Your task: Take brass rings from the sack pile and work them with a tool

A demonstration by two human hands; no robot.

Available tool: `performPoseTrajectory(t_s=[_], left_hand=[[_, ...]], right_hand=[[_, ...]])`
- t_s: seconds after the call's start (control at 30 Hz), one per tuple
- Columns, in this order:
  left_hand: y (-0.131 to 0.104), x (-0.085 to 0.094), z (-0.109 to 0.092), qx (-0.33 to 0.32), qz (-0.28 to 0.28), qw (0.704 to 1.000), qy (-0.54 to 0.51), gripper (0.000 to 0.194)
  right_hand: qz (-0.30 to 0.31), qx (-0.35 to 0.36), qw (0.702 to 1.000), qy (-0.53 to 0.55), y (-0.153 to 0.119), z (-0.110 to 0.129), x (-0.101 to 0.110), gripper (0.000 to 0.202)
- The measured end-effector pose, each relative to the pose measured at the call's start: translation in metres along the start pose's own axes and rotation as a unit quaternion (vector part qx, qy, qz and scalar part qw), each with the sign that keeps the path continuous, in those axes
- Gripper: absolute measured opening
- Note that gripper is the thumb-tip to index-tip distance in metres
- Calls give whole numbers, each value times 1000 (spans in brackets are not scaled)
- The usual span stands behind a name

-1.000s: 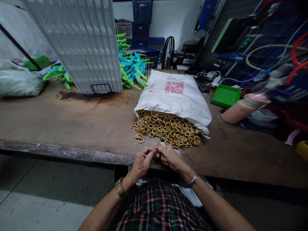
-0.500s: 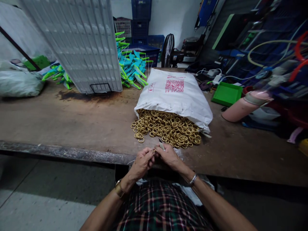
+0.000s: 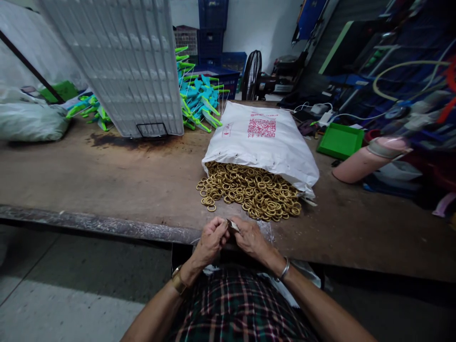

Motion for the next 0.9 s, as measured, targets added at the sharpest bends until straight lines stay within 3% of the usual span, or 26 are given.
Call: performPoseTrajectory(t_s=[0.17,0.3,0.43,0.67,0.77,0.9], left_hand=[[-4,2,-3,-29,-2,999,36,36],[-16,0,-13,-16,23,999,31,36],[-23,-3,-19,4,46,996,-76,34],[-17,12,-13,22,-10,977,-211,24],[-19,17,-14,25,-7,969,-245,15],[-20,22,-14,56,-6,952,-300,23]], right_hand=[[58,-7,998,-28,3,5,4,24],[72,-38,993,-90,13,3,9,25],[36,-49,992,-112,32,4,5,23],[-47,-1,997,-60,68,22,-22,28],[-35,10,996,-88,80,27,-28,29],[5,-3,989,-146,88,31,-27,31]])
Point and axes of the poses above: each hand's wrist, its own y-axis towards the middle knuckle, its own x-axis out of the back of the hand, z = x × y, the point moved 1 cm from there along y, towards the middle knuckle, and after that the axes turned 3 degrees about -z, right-handed, at the moved point
